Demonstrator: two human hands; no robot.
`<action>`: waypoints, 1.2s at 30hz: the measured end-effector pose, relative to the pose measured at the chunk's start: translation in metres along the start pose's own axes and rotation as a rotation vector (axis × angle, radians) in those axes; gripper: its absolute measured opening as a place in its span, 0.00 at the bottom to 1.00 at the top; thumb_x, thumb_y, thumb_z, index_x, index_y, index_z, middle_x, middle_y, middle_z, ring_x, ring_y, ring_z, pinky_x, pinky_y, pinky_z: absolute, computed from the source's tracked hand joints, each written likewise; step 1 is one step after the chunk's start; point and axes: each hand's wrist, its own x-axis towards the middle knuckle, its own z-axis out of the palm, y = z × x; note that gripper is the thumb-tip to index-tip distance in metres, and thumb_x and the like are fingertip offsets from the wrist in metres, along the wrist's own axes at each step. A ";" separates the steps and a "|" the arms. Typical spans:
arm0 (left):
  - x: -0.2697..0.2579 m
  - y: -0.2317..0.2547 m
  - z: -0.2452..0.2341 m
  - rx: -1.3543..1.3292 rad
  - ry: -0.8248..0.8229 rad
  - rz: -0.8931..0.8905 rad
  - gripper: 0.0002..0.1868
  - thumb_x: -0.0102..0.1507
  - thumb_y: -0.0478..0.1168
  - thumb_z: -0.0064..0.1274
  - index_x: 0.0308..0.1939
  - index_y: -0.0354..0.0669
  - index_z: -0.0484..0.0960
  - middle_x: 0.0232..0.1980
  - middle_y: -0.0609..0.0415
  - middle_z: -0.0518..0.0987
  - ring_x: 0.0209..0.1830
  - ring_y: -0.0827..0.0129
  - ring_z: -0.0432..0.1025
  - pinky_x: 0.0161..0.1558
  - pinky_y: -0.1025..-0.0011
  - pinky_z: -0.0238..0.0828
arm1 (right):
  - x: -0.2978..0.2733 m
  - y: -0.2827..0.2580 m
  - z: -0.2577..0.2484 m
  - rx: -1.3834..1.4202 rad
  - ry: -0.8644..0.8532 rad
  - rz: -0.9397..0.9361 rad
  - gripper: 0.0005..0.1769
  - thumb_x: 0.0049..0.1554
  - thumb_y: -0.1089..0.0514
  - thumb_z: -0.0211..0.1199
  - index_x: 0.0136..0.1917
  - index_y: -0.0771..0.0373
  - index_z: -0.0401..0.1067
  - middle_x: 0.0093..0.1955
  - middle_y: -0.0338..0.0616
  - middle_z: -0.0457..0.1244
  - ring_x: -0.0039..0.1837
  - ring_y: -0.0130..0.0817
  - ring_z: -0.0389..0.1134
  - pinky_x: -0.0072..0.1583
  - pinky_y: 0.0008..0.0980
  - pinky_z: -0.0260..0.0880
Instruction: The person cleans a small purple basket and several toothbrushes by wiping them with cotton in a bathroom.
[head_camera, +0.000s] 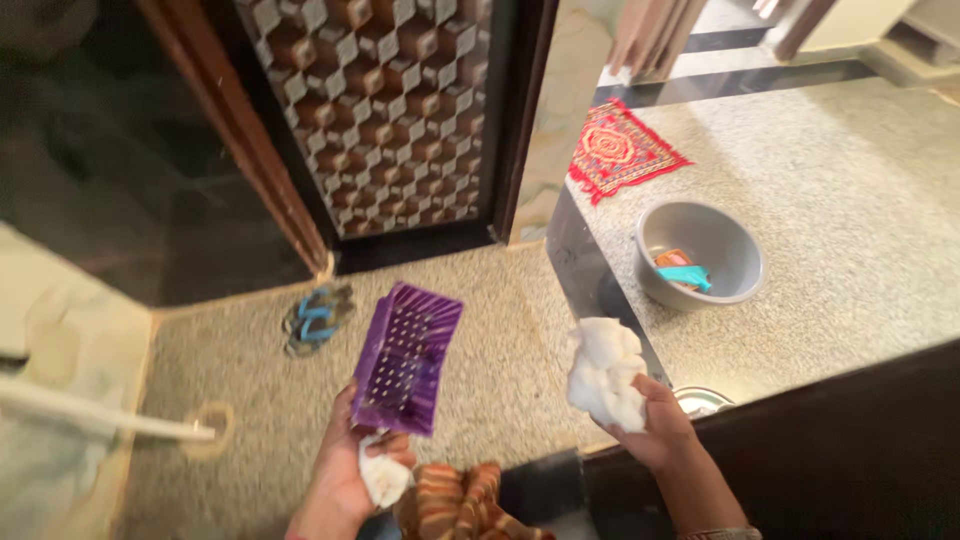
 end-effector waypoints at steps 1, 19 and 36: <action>0.006 0.020 0.003 0.008 -0.044 -0.006 0.21 0.53 0.62 0.60 0.26 0.50 0.77 0.20 0.63 0.70 0.11 0.77 0.55 0.18 0.74 0.55 | 0.006 -0.007 0.010 -0.020 0.069 -0.025 0.27 0.62 0.49 0.43 0.71 0.60 0.60 0.64 0.52 0.64 0.63 0.49 0.67 0.60 0.53 0.67; 0.156 0.076 0.114 0.173 -0.145 -0.287 0.20 0.62 0.61 0.52 0.31 0.51 0.79 0.25 0.64 0.75 0.13 0.82 0.55 0.20 0.79 0.58 | 0.050 -0.030 0.033 0.296 0.426 -0.092 0.26 0.64 0.50 0.43 0.72 0.61 0.60 0.66 0.53 0.63 0.64 0.46 0.67 0.65 0.50 0.69; 0.346 0.074 0.223 0.283 -0.176 -0.306 0.21 0.61 0.64 0.58 0.30 0.54 0.79 0.21 0.67 0.70 0.14 0.83 0.55 0.19 0.77 0.56 | 0.154 -0.156 -0.004 0.378 0.305 -0.098 0.25 0.57 0.53 0.50 0.66 0.62 0.67 0.57 0.48 0.68 0.54 0.43 0.72 0.53 0.46 0.75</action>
